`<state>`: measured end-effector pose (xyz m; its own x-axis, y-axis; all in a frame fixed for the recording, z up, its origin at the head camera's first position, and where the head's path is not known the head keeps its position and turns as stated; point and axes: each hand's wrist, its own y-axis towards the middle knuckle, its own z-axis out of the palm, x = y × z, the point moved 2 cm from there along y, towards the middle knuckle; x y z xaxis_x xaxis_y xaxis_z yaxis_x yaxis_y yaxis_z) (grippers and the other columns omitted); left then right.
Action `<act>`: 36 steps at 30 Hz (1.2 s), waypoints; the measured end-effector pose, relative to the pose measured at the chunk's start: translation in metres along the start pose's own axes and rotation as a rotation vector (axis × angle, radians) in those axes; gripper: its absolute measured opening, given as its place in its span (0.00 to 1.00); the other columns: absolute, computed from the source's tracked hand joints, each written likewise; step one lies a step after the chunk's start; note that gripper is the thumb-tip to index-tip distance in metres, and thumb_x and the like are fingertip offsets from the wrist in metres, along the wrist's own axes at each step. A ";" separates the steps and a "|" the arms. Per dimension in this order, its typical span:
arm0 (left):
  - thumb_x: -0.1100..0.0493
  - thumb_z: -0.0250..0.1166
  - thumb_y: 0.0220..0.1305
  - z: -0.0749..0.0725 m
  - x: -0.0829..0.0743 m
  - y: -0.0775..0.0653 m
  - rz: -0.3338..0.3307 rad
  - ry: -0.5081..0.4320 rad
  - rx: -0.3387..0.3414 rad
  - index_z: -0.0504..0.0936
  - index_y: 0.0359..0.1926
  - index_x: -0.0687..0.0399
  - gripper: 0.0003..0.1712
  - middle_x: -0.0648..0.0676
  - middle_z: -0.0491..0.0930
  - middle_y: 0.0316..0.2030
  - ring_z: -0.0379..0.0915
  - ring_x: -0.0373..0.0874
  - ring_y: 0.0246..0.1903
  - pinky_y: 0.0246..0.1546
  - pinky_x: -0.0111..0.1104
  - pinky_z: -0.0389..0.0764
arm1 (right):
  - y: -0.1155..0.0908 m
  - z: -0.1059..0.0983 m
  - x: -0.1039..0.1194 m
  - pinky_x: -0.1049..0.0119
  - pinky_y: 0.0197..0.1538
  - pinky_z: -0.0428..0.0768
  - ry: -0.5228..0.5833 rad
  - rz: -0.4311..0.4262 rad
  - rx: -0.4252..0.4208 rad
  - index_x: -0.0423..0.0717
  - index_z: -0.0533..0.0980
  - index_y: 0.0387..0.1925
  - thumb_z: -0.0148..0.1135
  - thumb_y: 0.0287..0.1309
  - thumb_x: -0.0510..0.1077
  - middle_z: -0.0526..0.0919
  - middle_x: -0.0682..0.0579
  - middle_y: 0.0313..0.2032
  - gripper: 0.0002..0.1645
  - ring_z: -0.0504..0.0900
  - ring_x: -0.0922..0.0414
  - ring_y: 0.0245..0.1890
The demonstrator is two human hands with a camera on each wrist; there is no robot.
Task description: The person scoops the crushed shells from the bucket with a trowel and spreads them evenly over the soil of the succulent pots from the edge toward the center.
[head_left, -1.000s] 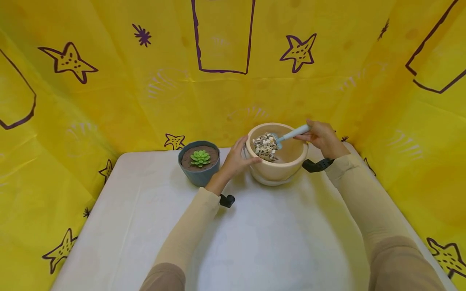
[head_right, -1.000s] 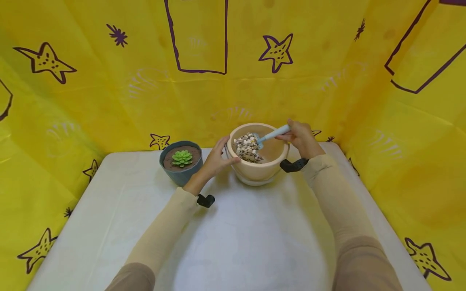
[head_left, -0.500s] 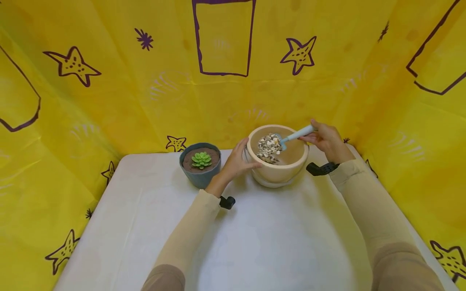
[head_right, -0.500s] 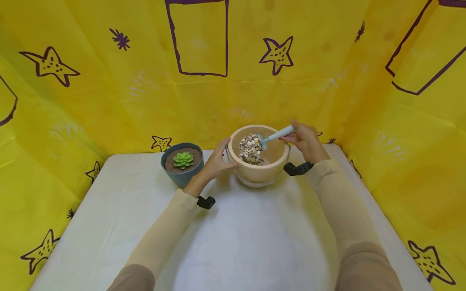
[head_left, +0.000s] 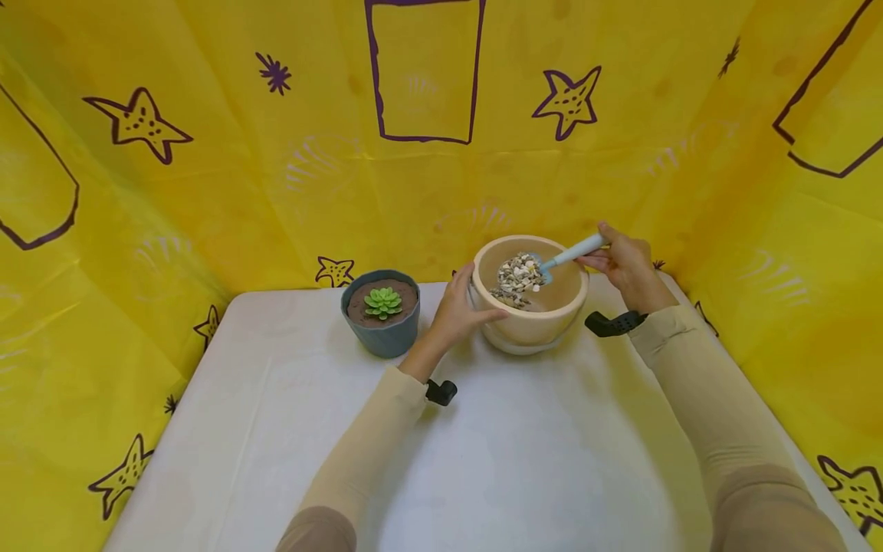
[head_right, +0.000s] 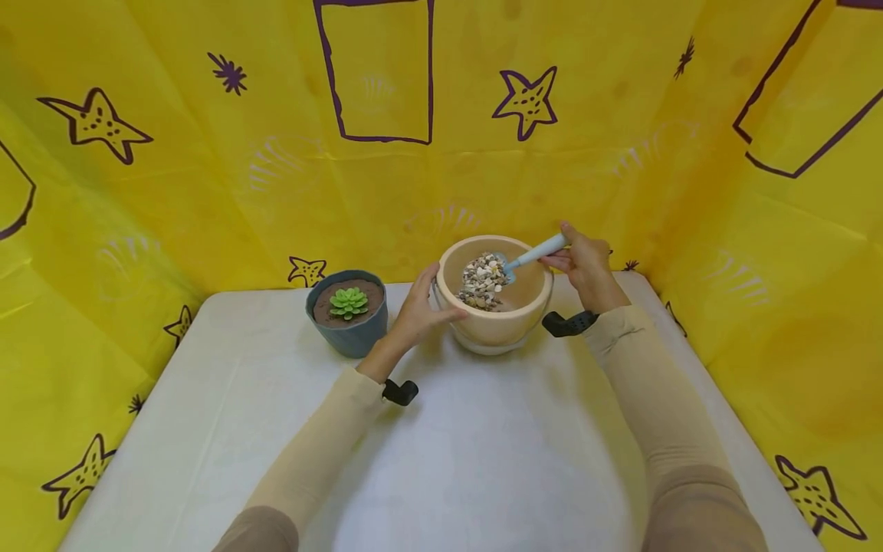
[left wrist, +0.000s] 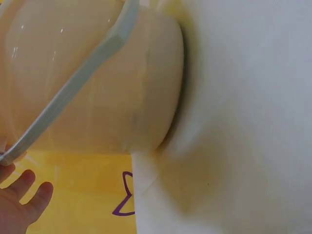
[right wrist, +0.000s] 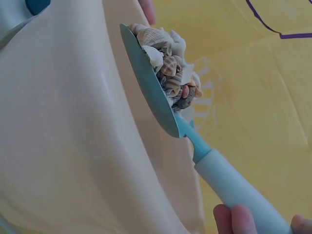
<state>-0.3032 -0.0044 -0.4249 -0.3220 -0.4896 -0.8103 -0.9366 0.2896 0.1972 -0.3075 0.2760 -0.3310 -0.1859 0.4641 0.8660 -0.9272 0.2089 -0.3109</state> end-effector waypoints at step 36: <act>0.41 0.71 0.55 -0.025 -0.008 -0.011 0.050 0.121 0.007 0.58 0.73 0.57 0.53 0.61 0.57 0.72 0.54 0.57 0.72 0.70 0.52 0.63 | -0.003 -0.006 0.004 0.60 0.34 0.86 0.107 -0.044 -0.043 0.39 0.71 0.40 0.62 0.61 0.45 0.84 0.42 0.19 0.14 0.88 0.50 0.23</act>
<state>-0.2940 -0.0240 -0.4071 -0.3833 -0.5695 -0.7272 -0.9180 0.3220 0.2317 -0.3036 0.2821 -0.3290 -0.1078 0.5423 0.8333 -0.9185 0.2663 -0.2921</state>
